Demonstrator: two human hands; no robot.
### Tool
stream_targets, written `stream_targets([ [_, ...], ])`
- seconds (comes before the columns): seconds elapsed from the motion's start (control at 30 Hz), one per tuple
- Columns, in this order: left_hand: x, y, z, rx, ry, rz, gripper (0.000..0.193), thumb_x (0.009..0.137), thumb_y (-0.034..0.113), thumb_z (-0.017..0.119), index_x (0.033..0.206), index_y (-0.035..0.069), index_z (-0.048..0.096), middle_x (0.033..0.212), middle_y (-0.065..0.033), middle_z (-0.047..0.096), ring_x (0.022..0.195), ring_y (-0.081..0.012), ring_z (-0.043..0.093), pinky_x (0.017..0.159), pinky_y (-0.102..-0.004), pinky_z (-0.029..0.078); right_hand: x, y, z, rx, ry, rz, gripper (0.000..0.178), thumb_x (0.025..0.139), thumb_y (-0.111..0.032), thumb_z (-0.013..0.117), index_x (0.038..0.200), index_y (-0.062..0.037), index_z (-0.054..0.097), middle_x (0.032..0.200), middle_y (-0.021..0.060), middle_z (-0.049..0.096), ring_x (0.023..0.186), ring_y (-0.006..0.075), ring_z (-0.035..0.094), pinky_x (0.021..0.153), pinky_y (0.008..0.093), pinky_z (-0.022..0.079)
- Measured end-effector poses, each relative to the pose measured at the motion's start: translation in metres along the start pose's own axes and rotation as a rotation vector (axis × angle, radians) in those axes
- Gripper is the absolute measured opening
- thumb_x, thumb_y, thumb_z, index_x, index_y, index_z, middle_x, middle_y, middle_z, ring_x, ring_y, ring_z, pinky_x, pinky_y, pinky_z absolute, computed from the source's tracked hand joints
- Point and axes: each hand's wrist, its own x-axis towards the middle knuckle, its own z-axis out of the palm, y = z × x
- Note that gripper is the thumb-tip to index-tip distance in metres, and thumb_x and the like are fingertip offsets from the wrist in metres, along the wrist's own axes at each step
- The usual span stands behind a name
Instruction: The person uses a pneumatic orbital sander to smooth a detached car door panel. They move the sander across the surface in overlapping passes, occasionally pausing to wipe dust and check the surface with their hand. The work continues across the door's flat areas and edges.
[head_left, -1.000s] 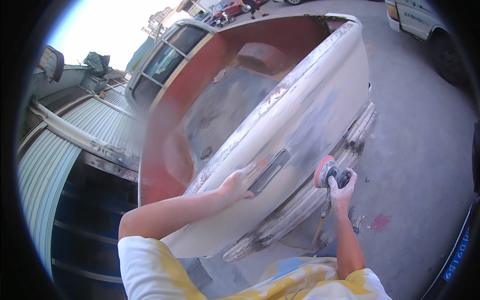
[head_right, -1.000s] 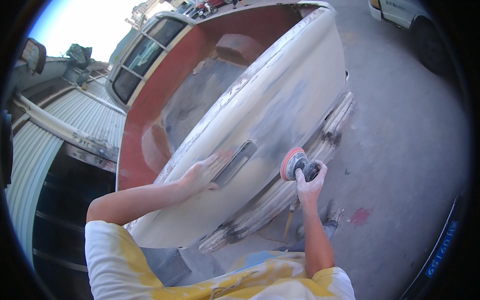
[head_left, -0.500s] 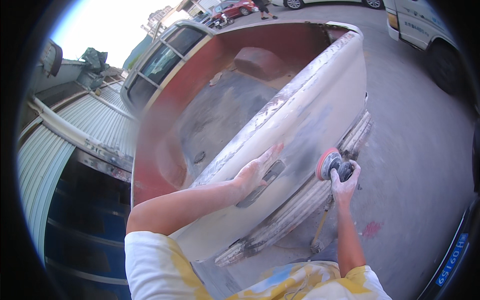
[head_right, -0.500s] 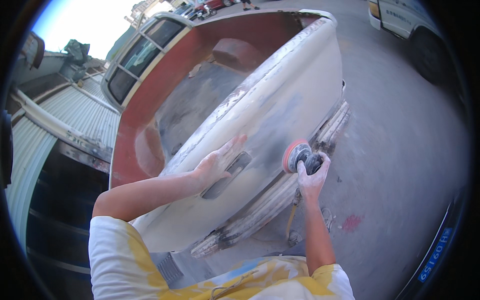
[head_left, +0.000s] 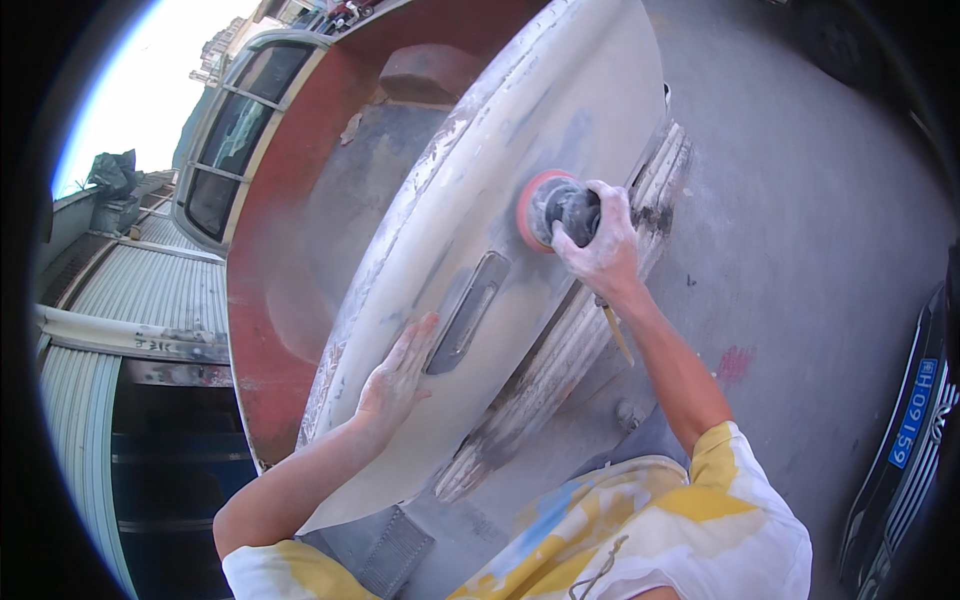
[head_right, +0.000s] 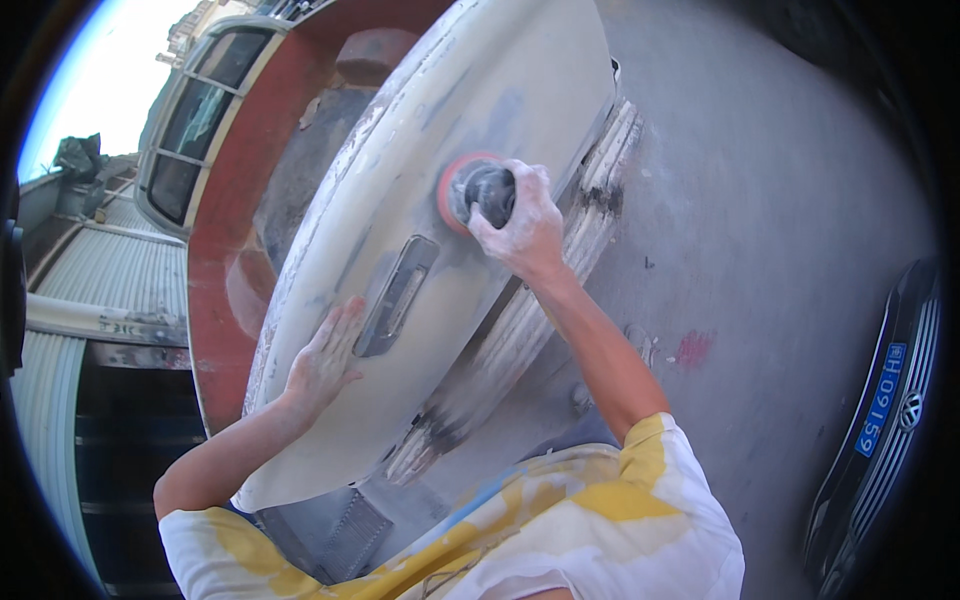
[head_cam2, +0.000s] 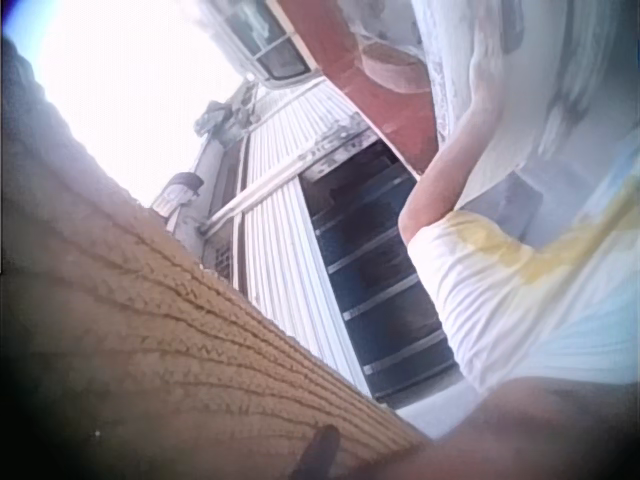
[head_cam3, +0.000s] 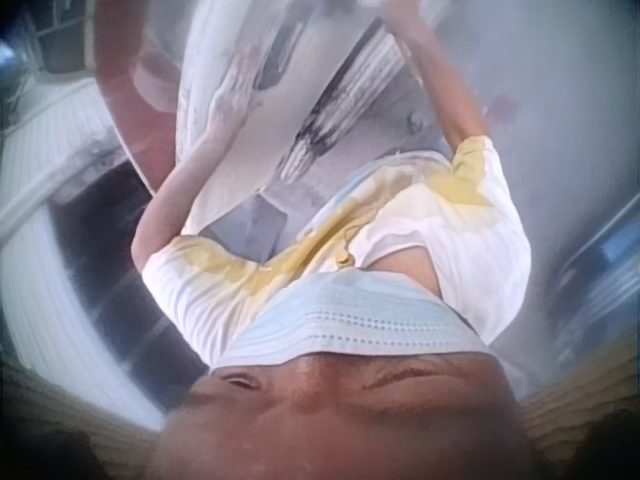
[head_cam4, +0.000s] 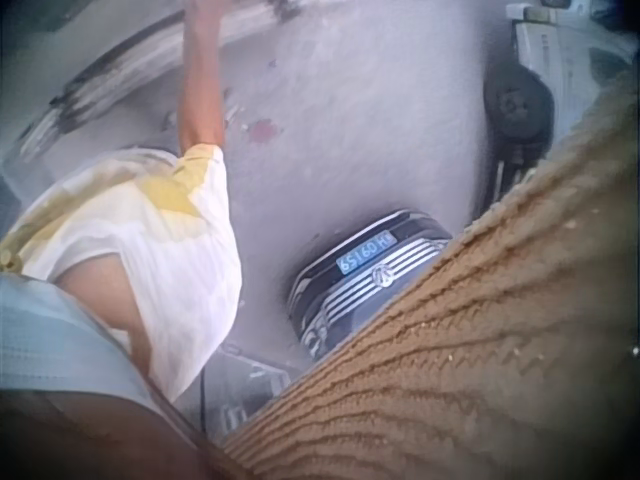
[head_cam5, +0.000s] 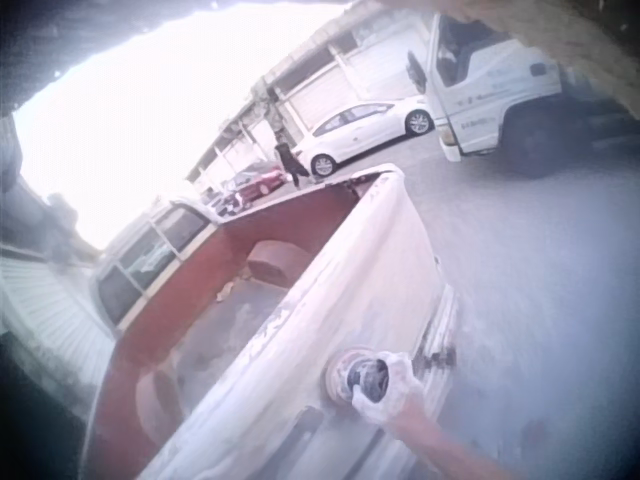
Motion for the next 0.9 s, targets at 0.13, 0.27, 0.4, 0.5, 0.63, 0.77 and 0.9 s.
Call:
stream_targets([
  [0.13,-0.001,0.000,-0.002,-0.032,0.017,-0.020,0.101,0.094,0.073,0.033,0.159,-0.003,0.017,0.169,-0.0135,0.012,0.157,-0.0267,0.006,0.128,-0.0428,0.001,-0.001,-0.012,0.014,0.040,-0.016,-0.042,0.064,0.073,-0.016,0.081,0.127,-0.0027,0.051,0.107,0.0180,0.056,0.092,0.0332,0.064,0.082,0.0414,0.054],
  [0.27,-0.001,-0.001,-0.003,-0.055,0.013,-0.014,0.103,0.093,0.073,0.035,0.159,-0.004,0.018,0.169,-0.0137,0.013,0.157,-0.0268,0.007,0.128,-0.0426,0.001,-0.002,-0.008,0.020,-0.044,-0.047,-0.165,0.063,0.073,-0.016,0.080,0.126,-0.0032,0.051,0.107,0.0175,0.058,0.090,0.0350,0.065,0.076,0.0410,0.057],
  [0.4,0.000,0.002,-0.002,-0.077,0.006,-0.013,0.103,0.092,0.072,0.036,0.159,-0.005,0.017,0.169,-0.0144,0.014,0.157,-0.0267,0.008,0.128,-0.0423,0.002,-0.006,0.004,0.023,0.016,0.019,-0.120,0.062,0.071,-0.021,0.079,0.125,-0.0069,0.052,0.108,0.0149,0.057,0.090,0.0371,0.065,0.075,0.0454,0.057],
  [0.5,0.001,0.001,-0.001,-0.124,0.008,-0.005,0.104,0.092,0.072,0.039,0.158,-0.006,0.019,0.169,-0.0148,0.014,0.157,-0.0266,0.008,0.128,-0.0421,0.002,-0.008,0.006,0.025,-0.042,-0.074,-0.161,0.061,0.071,-0.021,0.079,0.125,-0.0079,0.053,0.109,0.0146,0.057,0.091,0.0373,0.065,0.074,0.0452,0.057],
  [0.63,0.004,-0.002,-0.009,-0.279,0.035,0.007,0.099,0.091,0.067,0.050,0.152,-0.010,0.033,0.164,-0.0194,0.028,0.154,-0.0304,0.021,0.127,-0.0441,0.012,-0.006,0.001,0.018,-0.074,-0.067,-0.070,0.058,0.075,-0.021,0.077,0.126,-0.0076,0.053,0.110,0.0159,0.057,0.091,0.0385,0.065,0.078,0.0459,0.056],
  [0.77,0.015,0.002,-0.036,-1.072,0.445,-0.200,0.078,0.091,0.047,0.067,0.142,-0.009,0.047,0.141,-0.0271,0.054,0.136,-0.0355,0.049,0.118,-0.0455,0.035,-0.006,-0.019,0.012,0.057,0.137,0.196,0.056,0.079,-0.019,0.076,0.127,-0.0029,0.051,0.110,0.0187,0.056,0.098,0.0369,0.062,0.088,0.0434,0.052],
  [0.9,0.032,0.008,-0.061,-1.678,0.421,-0.405,0.070,0.088,0.035,0.074,0.134,-0.012,0.052,0.127,-0.0286,0.062,0.121,-0.0380,0.061,0.106,-0.0465,0.046,-0.026,-0.061,0.033,0.406,0.232,0.501,0.056,0.084,-0.020,0.077,0.126,0.0018,0.049,0.111,0.0185,0.055,0.104,0.0275,0.058,0.093,0.0389,0.048],
])
